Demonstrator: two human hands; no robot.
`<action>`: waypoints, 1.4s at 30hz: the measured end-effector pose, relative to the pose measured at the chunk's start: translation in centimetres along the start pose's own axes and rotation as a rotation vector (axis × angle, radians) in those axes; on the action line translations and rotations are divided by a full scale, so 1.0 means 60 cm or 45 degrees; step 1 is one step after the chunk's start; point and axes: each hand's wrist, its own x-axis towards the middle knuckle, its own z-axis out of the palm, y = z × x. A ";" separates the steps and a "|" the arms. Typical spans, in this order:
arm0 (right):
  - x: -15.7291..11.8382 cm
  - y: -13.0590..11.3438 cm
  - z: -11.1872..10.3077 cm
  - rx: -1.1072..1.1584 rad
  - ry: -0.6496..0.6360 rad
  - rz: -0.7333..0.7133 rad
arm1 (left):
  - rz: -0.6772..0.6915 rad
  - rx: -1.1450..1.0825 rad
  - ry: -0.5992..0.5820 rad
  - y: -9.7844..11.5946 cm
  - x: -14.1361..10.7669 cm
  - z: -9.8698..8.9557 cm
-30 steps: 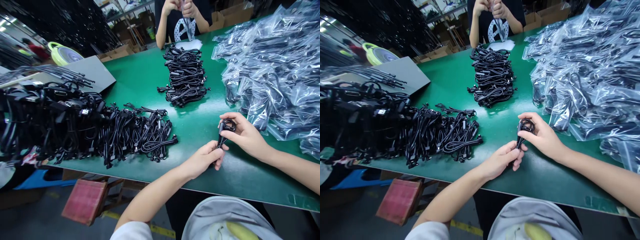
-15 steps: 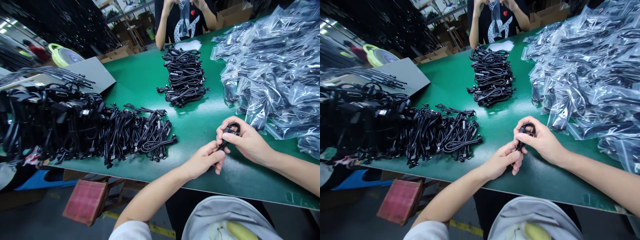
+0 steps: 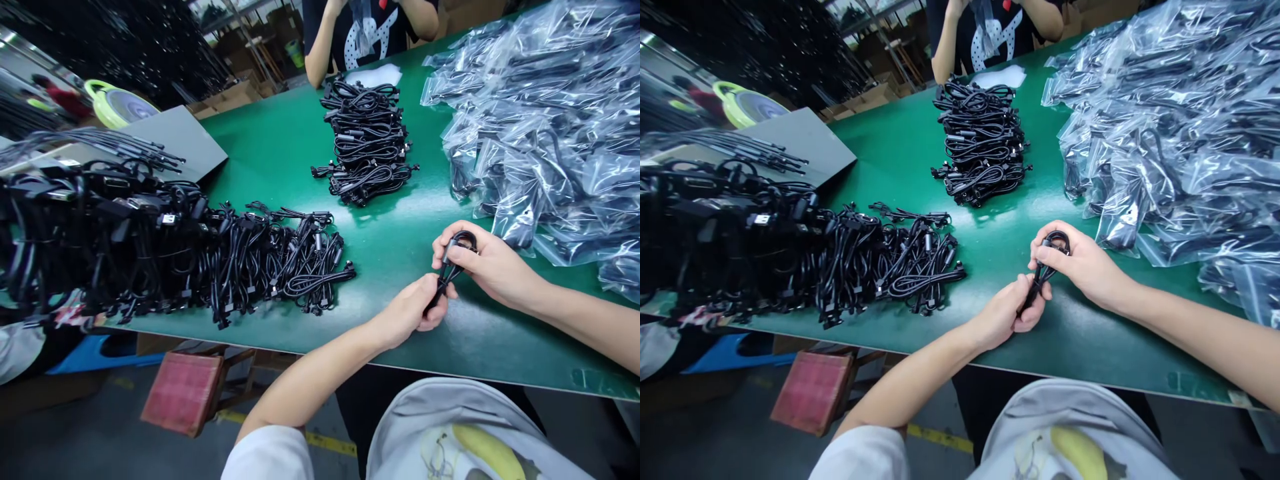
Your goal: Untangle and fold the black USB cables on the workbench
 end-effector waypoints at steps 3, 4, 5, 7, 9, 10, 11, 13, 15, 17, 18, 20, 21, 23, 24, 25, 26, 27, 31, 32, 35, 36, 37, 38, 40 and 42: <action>0.003 -0.006 -0.001 0.015 0.040 0.024 | -0.041 -0.127 -0.056 0.006 -0.002 0.002; 0.004 -0.008 -0.001 0.008 0.071 0.028 | -0.043 -0.174 -0.071 0.008 -0.003 0.002; 0.005 -0.010 -0.001 -0.003 0.101 0.027 | -0.034 -0.213 -0.071 0.010 -0.003 0.002; 0.008 -0.012 0.003 -0.018 0.129 0.017 | 0.014 -0.265 -0.026 0.012 -0.004 0.002; 0.010 -0.010 0.009 -0.011 0.126 0.030 | 0.095 -0.306 0.083 0.015 -0.002 0.000; 0.011 -0.008 0.012 -0.012 0.121 0.060 | 0.142 -0.332 0.154 0.017 -0.001 -0.002; 0.012 -0.006 0.015 -0.025 0.112 0.107 | 0.192 -0.364 0.230 0.019 0.000 -0.004; 0.014 0.000 0.022 -0.097 0.085 0.217 | 0.294 -0.443 0.368 0.027 0.004 -0.011; 0.016 0.006 0.027 -0.210 0.027 0.280 | 0.365 -0.515 0.456 0.035 0.007 -0.020; 0.020 0.013 0.031 -0.334 -0.055 0.244 | 0.397 -0.560 0.503 0.040 0.008 -0.028; 0.021 0.018 0.032 -0.416 -0.095 0.187 | 0.404 -0.574 0.515 0.042 0.008 -0.031; 0.025 0.028 0.034 -0.655 -0.152 0.011 | 0.414 -0.591 0.518 0.043 0.008 -0.033; 0.027 0.034 0.035 -0.793 -0.163 -0.089 | 0.421 -0.598 0.508 0.043 0.008 -0.033; 0.029 0.045 0.036 -1.023 -0.161 -0.250 | 0.436 -0.603 0.476 0.042 0.008 -0.032; 0.029 0.049 0.036 -1.092 -0.146 -0.302 | 0.441 -0.602 0.459 0.041 0.007 -0.032; 0.029 0.054 0.036 -1.132 -0.130 -0.334 | 0.442 -0.600 0.441 0.040 0.007 -0.031; 0.028 0.057 0.035 -1.155 -0.108 -0.357 | 0.440 -0.599 0.423 0.039 0.007 -0.030; 0.026 0.059 0.034 -1.171 -0.087 -0.369 | 0.438 -0.603 0.411 0.039 0.007 -0.030; 0.030 0.051 0.026 -1.159 -0.091 -0.284 | 0.436 -0.625 0.376 0.035 0.005 -0.025; 0.033 0.043 0.026 -1.113 -0.100 -0.242 | 0.439 -0.617 0.366 0.034 0.004 -0.023; 0.047 0.012 0.035 -0.958 -0.050 -0.100 | 0.407 -0.513 0.294 0.026 0.005 -0.018; 0.050 0.002 0.041 -0.938 -0.035 -0.028 | 0.376 -0.459 0.248 0.023 0.006 -0.017; 0.053 -0.006 0.048 -0.950 -0.031 0.037 | 0.345 -0.407 0.208 0.019 0.006 -0.017; 0.054 -0.013 0.055 -0.984 -0.040 0.076 | 0.315 -0.357 0.180 0.017 0.007 -0.017; 0.056 -0.019 0.067 -1.086 -0.073 0.042 | 0.285 -0.203 0.182 0.014 0.008 -0.019; 0.056 -0.020 0.072 -1.192 -0.090 -0.094 | 0.284 0.066 0.292 0.018 0.006 -0.023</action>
